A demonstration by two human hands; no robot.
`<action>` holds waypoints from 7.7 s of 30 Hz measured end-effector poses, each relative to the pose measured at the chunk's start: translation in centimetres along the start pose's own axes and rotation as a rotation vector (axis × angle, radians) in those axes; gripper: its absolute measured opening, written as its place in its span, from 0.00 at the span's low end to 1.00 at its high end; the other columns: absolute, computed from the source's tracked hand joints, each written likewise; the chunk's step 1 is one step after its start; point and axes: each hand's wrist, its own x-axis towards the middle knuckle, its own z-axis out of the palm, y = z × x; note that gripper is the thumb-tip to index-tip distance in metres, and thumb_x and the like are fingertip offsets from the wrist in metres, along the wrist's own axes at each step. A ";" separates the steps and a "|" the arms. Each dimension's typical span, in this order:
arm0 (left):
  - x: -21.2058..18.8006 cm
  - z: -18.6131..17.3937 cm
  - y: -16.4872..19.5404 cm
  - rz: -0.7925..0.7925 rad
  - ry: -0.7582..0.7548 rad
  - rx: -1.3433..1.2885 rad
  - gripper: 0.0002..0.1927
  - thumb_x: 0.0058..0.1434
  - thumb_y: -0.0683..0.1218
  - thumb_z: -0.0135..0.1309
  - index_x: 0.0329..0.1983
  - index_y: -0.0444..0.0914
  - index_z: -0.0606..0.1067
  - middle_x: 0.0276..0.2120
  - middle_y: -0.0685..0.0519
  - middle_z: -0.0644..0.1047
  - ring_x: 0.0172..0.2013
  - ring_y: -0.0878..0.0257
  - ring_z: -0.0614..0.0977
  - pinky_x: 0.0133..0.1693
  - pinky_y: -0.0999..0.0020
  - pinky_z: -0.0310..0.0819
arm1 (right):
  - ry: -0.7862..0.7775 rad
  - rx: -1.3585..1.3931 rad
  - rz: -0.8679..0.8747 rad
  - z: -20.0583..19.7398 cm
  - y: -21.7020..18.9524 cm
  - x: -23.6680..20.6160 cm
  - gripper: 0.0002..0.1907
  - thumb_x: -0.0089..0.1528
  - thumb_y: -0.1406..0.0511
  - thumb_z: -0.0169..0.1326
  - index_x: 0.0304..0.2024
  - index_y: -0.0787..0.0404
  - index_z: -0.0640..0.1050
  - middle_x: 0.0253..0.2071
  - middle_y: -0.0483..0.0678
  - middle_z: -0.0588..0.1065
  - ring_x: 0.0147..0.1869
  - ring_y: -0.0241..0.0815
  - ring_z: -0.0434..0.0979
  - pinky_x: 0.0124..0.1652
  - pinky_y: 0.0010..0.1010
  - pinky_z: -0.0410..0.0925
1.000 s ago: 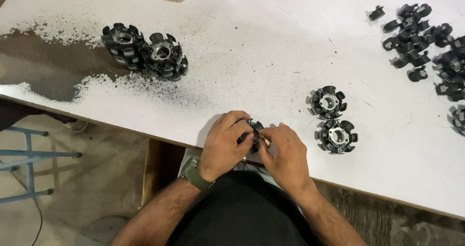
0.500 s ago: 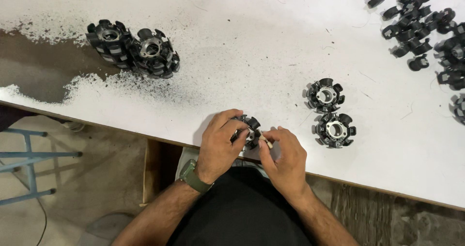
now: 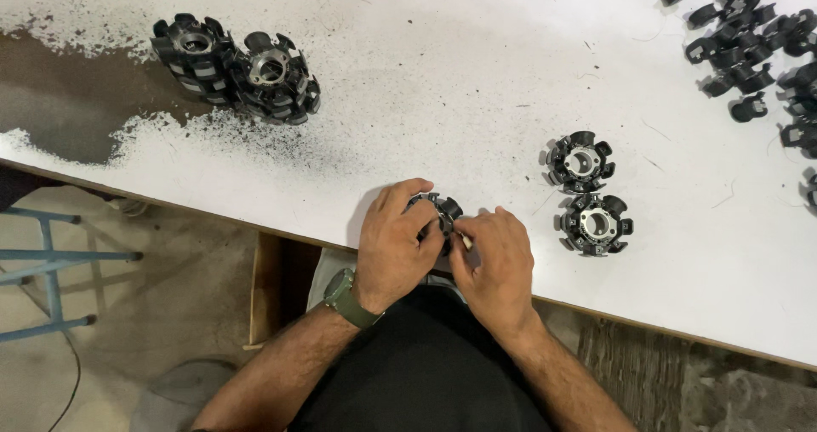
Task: The person repeatedly picks small black plastic components from a table and uses a small white block to rub or scrape their surfaces. The person then places the treated parts onto larger circular metal hubs, gradually building up several assembled units on the table.
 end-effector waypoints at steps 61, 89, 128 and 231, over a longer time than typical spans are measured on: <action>1.5 -0.7 1.5 0.013 -0.315 0.285 0.13 0.55 0.46 0.63 0.38 0.33 0.76 0.41 0.45 0.73 0.41 0.51 0.77 0.40 0.56 0.75 | 0.139 0.093 -0.023 -1.1 0.4 -2.0 0.12 0.58 0.74 0.62 0.42 0.64 0.74 0.40 0.53 0.77 0.48 0.54 0.80 0.57 0.48 0.73; 0.5 -1.2 1.1 0.135 -0.335 0.146 0.09 0.62 0.42 0.57 0.44 0.34 0.79 0.49 0.46 0.79 0.43 0.51 0.84 0.42 0.59 0.80 | 0.152 0.107 0.060 -0.7 1.1 -1.4 0.12 0.60 0.73 0.62 0.44 0.63 0.74 0.42 0.52 0.78 0.48 0.52 0.80 0.60 0.50 0.70; -0.4 -1.6 1.7 0.194 -0.097 0.358 0.23 0.59 0.53 0.61 0.51 0.34 0.75 0.58 0.37 0.73 0.55 0.44 0.77 0.47 0.52 0.78 | 0.167 0.049 -0.059 -0.1 2.7 -4.5 0.16 0.60 0.73 0.61 0.48 0.60 0.72 0.45 0.52 0.77 0.56 0.50 0.79 0.69 0.53 0.61; 9.1 -5.7 -5.1 0.305 -0.180 0.458 0.46 0.58 0.76 0.54 0.69 0.40 0.70 0.68 0.37 0.62 0.66 0.42 0.62 0.63 0.33 0.55 | -0.297 0.073 0.835 -10.2 14.5 0.0 0.23 0.62 0.64 0.56 0.55 0.73 0.80 0.45 0.70 0.82 0.55 0.61 0.84 0.59 0.56 0.71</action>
